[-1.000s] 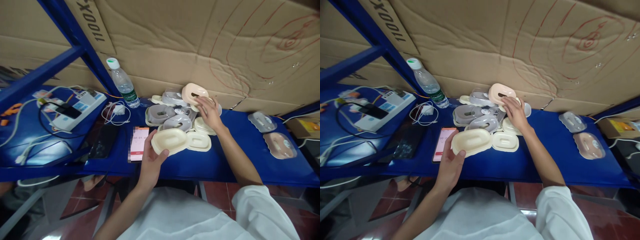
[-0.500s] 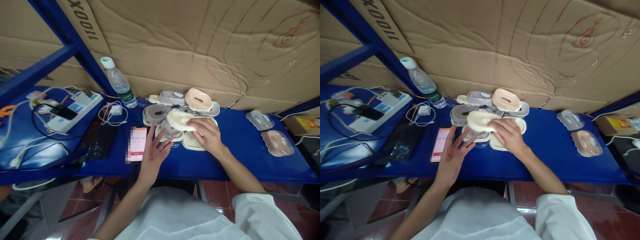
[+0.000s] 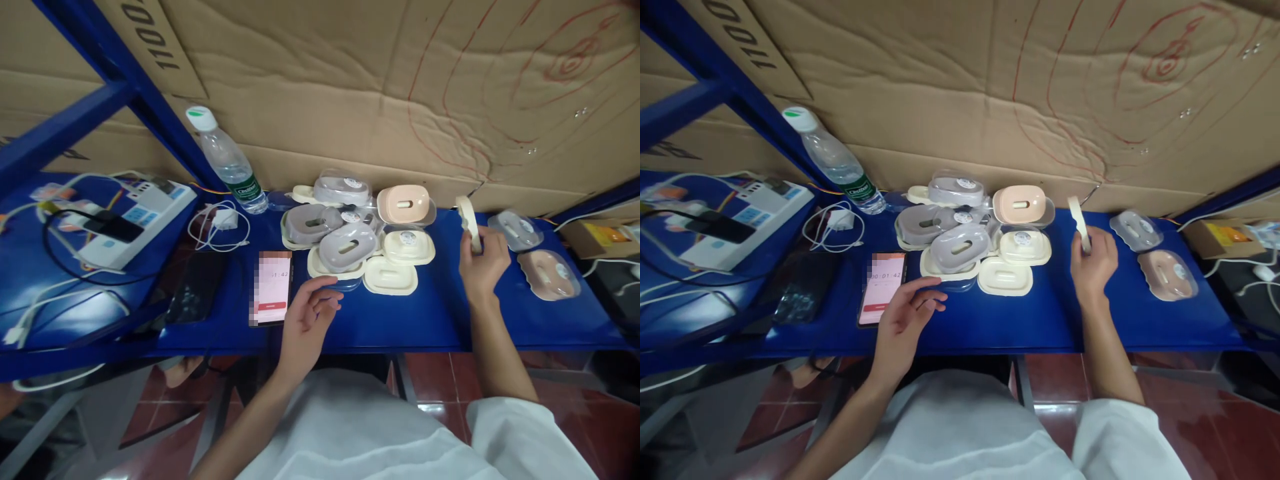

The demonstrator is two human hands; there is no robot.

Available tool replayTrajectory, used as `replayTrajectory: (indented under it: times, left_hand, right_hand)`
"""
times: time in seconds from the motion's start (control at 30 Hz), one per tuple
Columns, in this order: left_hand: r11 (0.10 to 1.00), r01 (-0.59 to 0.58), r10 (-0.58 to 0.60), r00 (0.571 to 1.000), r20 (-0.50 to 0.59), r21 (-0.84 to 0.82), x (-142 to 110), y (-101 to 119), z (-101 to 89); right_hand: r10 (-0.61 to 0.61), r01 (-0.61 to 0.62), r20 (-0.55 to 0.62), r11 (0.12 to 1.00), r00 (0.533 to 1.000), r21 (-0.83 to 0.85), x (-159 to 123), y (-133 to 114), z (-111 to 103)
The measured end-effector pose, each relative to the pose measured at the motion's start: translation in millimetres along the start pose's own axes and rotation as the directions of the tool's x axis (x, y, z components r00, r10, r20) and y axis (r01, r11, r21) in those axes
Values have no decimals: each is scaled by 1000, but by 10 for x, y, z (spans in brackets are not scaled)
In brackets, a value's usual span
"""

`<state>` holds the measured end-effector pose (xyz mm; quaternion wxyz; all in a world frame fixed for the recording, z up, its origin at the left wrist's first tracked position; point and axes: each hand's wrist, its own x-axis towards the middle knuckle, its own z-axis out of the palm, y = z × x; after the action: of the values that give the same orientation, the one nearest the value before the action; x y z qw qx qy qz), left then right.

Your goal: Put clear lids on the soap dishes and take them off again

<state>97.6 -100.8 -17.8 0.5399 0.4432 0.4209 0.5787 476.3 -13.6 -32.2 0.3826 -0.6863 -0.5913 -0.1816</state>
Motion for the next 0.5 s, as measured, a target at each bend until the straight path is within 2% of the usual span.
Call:
replayTrajectory:
  times: [0.07,0.13,0.2,0.3,0.37,0.4,0.5]
  left_hand:
    - [1000,12,-12,1000,25,9,-15,-25,21]
    - [1000,13,-14,998,57,16,-33,-53,52]
    - [1000,10,-12,996,84,25,-52,-75,85]
    - [999,-6,1,994,113,42,-78,-91,119]
    - [998,-12,5,993,122,55,-96,-95,121]
    - [998,-11,3,992,125,63,-106,-98,116]
    - [997,-12,1,992,130,80,-135,-105,85]
  right_hand:
    - [94,-87,84,993,992,-85,-18,258,46]
    - [124,-106,183,989,975,-107,-48,389,125]
    - [108,-88,281,993,954,-84,-64,410,213]
    - [-6,-8,381,999,925,36,8,407,307]
    - [-47,26,385,998,922,60,144,506,325]
    - [-26,17,360,999,933,29,235,601,319]
    - [167,-135,212,978,963,-157,517,997,260]
